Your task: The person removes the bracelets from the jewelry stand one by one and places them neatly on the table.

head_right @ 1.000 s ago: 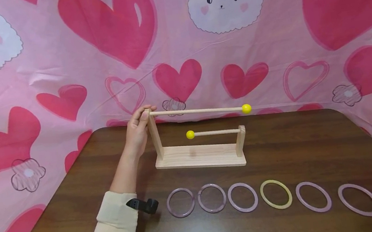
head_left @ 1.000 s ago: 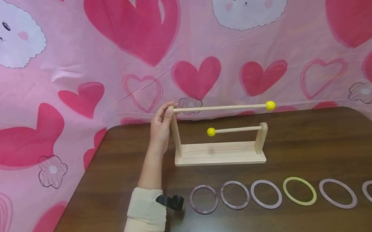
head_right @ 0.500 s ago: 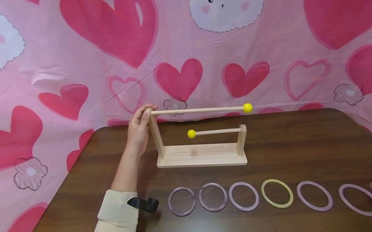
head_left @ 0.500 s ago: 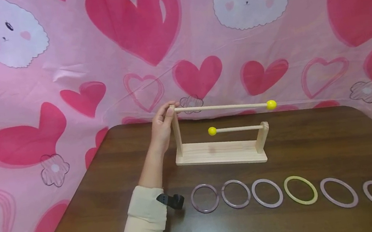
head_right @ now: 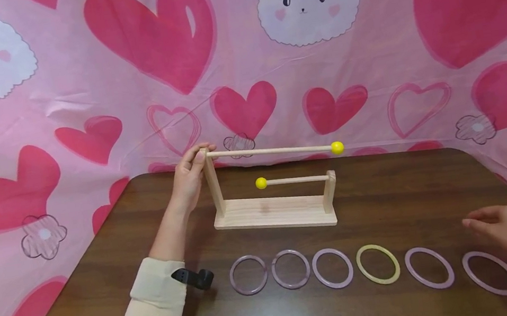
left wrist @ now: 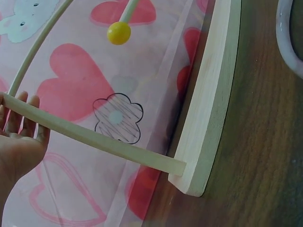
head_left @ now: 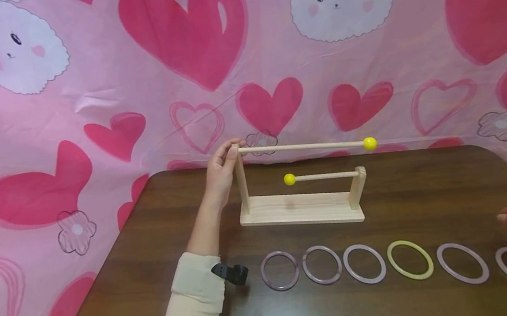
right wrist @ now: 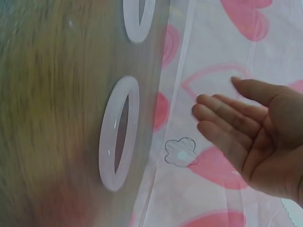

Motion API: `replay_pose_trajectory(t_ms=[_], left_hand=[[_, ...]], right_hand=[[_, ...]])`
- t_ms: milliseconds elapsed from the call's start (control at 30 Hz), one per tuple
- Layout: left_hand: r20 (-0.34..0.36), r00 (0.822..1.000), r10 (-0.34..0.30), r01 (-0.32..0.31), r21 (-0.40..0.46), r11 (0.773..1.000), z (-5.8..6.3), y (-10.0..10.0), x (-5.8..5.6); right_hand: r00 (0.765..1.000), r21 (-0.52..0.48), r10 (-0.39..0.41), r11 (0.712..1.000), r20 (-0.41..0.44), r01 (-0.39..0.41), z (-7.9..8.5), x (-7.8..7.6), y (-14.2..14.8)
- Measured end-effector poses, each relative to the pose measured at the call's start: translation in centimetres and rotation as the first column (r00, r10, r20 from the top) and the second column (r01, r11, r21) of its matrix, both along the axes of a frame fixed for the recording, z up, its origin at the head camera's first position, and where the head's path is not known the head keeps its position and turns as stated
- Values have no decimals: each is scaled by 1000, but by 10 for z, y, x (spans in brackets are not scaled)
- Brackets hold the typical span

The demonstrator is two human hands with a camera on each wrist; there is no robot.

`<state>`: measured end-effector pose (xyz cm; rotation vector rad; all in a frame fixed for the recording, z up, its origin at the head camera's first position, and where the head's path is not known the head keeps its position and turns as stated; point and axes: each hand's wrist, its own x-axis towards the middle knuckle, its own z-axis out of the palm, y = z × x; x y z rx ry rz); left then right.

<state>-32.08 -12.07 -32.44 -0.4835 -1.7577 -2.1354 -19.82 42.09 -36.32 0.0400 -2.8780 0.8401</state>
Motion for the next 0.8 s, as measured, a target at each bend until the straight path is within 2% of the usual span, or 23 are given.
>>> replay_pose_trajectory(t_ms=[67, 133, 333, 400, 467, 500, 567, 633, 700, 767, 800], left_hand=[[7, 1000, 9, -9, -29, 1000, 2, -2, 1], [16, 1000, 14, -12, -64, 998, 3, -4, 3], [27, 999, 25, -20, -174, 985, 6, -9, 7], [10, 998, 62, -58, -242, 969, 7, -11, 8], [-27, 993, 118, -120, -339, 933, 8, -12, 9], [-59, 988, 144, -156, -393, 906, 9, -13, 10], [-139, 972, 188, -233, -508, 829, 9, -15, 11], [-223, 951, 213, -307, -610, 731, 9, -17, 13], [-307, 929, 207, -366, -688, 627, 9, -19, 14], [-359, 912, 198, -408, -748, 524, 9, -21, 16], [-373, 907, 192, -419, -771, 479, 9, -22, 18]], right_hand=[[997, 121, 31, 992, -72, -22, 6, -1, -9], [991, 194, 73, 980, -113, -50, 10, -3, -15], [986, 260, 143, 959, -89, -116, 12, -4, -34], [985, 250, 146, 961, -90, -120, 13, -4, -41], [984, 236, 148, 964, -103, -120, 15, -5, -49], [984, 231, 143, 966, -104, -116, 16, -6, -53], [985, 222, 143, 968, -93, -120, 18, -8, -60], [986, 207, 150, 969, -72, -132, 21, -9, -66], [984, 181, 168, 971, -57, -155, 22, -9, -71], [981, 155, 188, 972, -55, -178, 23, -10, -74], [978, 141, 202, 971, -55, -193, 23, -11, -76]])
